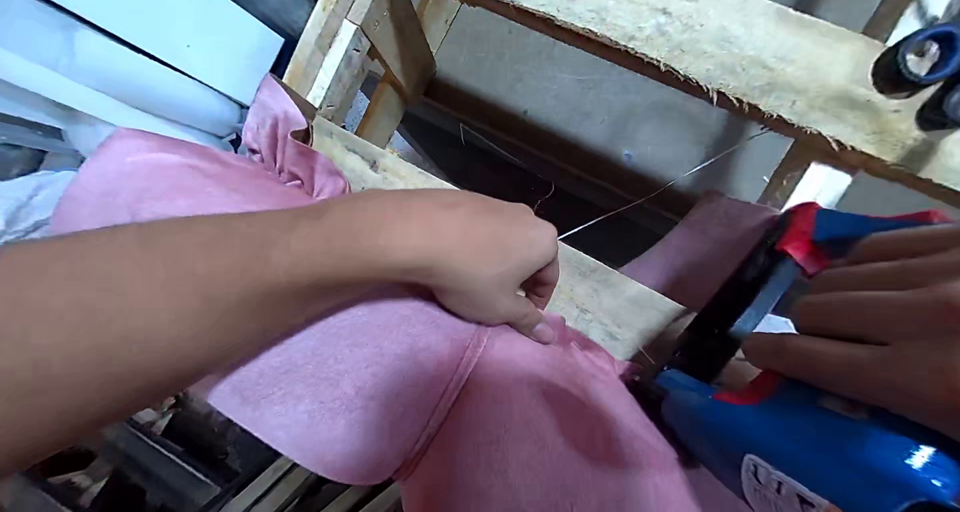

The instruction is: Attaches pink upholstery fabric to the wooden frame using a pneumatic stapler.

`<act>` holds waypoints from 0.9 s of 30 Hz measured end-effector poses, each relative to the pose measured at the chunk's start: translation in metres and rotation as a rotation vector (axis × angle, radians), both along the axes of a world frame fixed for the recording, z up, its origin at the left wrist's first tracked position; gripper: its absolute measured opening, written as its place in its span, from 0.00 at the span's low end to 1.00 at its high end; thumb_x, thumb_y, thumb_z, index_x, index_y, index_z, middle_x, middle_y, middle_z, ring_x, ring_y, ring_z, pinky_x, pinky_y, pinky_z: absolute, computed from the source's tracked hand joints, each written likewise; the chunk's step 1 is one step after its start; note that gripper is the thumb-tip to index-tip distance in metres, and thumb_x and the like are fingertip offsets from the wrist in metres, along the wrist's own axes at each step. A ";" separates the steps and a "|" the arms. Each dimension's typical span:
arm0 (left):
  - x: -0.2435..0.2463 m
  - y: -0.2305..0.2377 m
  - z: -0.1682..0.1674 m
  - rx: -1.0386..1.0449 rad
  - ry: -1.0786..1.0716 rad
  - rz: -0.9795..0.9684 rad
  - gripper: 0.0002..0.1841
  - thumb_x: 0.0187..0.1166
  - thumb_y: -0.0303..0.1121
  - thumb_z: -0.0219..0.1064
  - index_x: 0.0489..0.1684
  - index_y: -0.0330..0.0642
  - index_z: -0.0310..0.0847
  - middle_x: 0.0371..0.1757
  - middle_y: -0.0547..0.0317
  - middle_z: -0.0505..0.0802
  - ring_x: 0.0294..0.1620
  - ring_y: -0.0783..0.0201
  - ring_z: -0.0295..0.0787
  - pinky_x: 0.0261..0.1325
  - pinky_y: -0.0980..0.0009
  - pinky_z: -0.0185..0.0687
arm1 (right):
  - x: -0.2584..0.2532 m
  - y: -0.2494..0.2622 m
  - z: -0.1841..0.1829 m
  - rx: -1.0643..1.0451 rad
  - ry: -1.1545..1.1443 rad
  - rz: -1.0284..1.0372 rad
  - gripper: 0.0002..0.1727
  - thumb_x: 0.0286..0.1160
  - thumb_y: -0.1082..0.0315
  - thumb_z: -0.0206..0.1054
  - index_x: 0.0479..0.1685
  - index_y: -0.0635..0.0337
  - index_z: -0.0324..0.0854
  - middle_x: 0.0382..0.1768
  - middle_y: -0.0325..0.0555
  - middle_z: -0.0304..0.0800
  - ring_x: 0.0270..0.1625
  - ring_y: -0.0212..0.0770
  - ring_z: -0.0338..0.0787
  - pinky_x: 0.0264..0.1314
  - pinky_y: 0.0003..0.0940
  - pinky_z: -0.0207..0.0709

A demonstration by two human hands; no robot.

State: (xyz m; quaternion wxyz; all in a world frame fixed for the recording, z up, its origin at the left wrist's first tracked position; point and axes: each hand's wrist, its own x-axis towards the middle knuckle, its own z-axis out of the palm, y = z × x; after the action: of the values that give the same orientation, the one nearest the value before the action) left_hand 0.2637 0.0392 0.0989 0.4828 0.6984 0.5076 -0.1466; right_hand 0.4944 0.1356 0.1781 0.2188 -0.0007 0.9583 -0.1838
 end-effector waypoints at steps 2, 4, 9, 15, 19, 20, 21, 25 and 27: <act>0.007 0.000 0.002 -0.047 0.025 -0.033 0.17 0.79 0.59 0.67 0.46 0.60 0.92 0.28 0.74 0.89 0.31 0.74 0.86 0.36 0.63 0.84 | 0.048 0.012 -0.020 0.051 0.095 0.023 0.07 0.45 0.71 0.76 0.26 0.59 0.88 0.14 0.41 0.78 0.22 0.47 0.86 0.29 0.46 0.79; 0.011 0.003 0.000 -0.103 -0.005 -0.011 0.17 0.79 0.56 0.70 0.46 0.54 0.92 0.28 0.70 0.90 0.30 0.71 0.86 0.37 0.61 0.85 | 0.088 0.016 -0.038 0.079 0.109 -0.003 0.12 0.41 0.66 0.80 0.29 0.51 0.88 0.15 0.38 0.77 0.21 0.46 0.85 0.26 0.48 0.78; 0.024 0.019 0.007 -0.385 -0.054 0.071 0.17 0.79 0.47 0.72 0.49 0.41 0.86 0.25 0.57 0.87 0.21 0.66 0.81 0.27 0.66 0.81 | 0.114 0.007 -0.050 0.197 0.090 -0.118 0.14 0.37 0.50 0.82 0.21 0.40 0.85 0.13 0.30 0.75 0.18 0.38 0.81 0.19 0.42 0.70; 0.057 0.020 0.009 -0.214 0.288 -0.080 0.11 0.79 0.46 0.73 0.37 0.50 0.90 0.29 0.62 0.90 0.33 0.60 0.87 0.38 0.48 0.84 | 0.124 0.000 -0.064 0.144 0.234 -0.219 0.15 0.37 0.47 0.81 0.12 0.38 0.80 0.10 0.28 0.70 0.13 0.35 0.75 0.14 0.38 0.63; 0.080 0.006 0.018 -0.036 0.599 -0.061 0.09 0.78 0.49 0.70 0.41 0.59 0.88 0.32 0.63 0.91 0.40 0.57 0.90 0.40 0.47 0.83 | 0.126 -0.002 -0.066 0.116 0.313 -0.265 0.15 0.33 0.53 0.83 0.11 0.41 0.78 0.10 0.32 0.68 0.13 0.38 0.74 0.12 0.38 0.60; 0.084 0.005 0.017 0.009 0.636 -0.073 0.08 0.77 0.48 0.71 0.41 0.60 0.87 0.31 0.63 0.91 0.38 0.56 0.90 0.38 0.47 0.83 | 0.127 -0.001 -0.069 0.109 0.345 -0.265 0.16 0.31 0.52 0.82 0.09 0.41 0.76 0.09 0.32 0.67 0.12 0.38 0.73 0.11 0.38 0.59; 0.086 0.005 0.014 0.053 0.658 -0.093 0.06 0.74 0.47 0.72 0.39 0.61 0.87 0.29 0.63 0.90 0.36 0.55 0.90 0.35 0.47 0.82 | 0.127 0.000 -0.073 0.101 0.369 -0.263 0.17 0.31 0.51 0.82 0.09 0.41 0.75 0.08 0.33 0.65 0.11 0.39 0.72 0.11 0.38 0.58; 0.097 0.004 0.015 0.089 0.693 -0.088 0.04 0.70 0.40 0.73 0.37 0.57 0.87 0.30 0.57 0.89 0.37 0.48 0.90 0.32 0.44 0.79 | 0.135 -0.015 -0.107 0.103 0.364 -0.302 0.13 0.37 0.53 0.77 0.09 0.45 0.79 0.10 0.36 0.68 0.15 0.43 0.76 0.16 0.44 0.65; 0.099 0.004 0.016 0.106 0.678 -0.049 0.04 0.70 0.38 0.74 0.38 0.55 0.87 0.32 0.54 0.90 0.38 0.45 0.90 0.32 0.41 0.78 | 0.140 -0.028 -0.132 0.081 0.316 -0.380 0.11 0.47 0.56 0.72 0.13 0.51 0.82 0.12 0.39 0.72 0.17 0.43 0.78 0.18 0.44 0.66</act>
State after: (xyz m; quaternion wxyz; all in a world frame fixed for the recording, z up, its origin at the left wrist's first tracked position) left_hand 0.3626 0.0428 0.1152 0.2461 0.6461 0.6290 -0.3554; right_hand 0.6341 0.1078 0.0462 0.0277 0.1594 0.9702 -0.1805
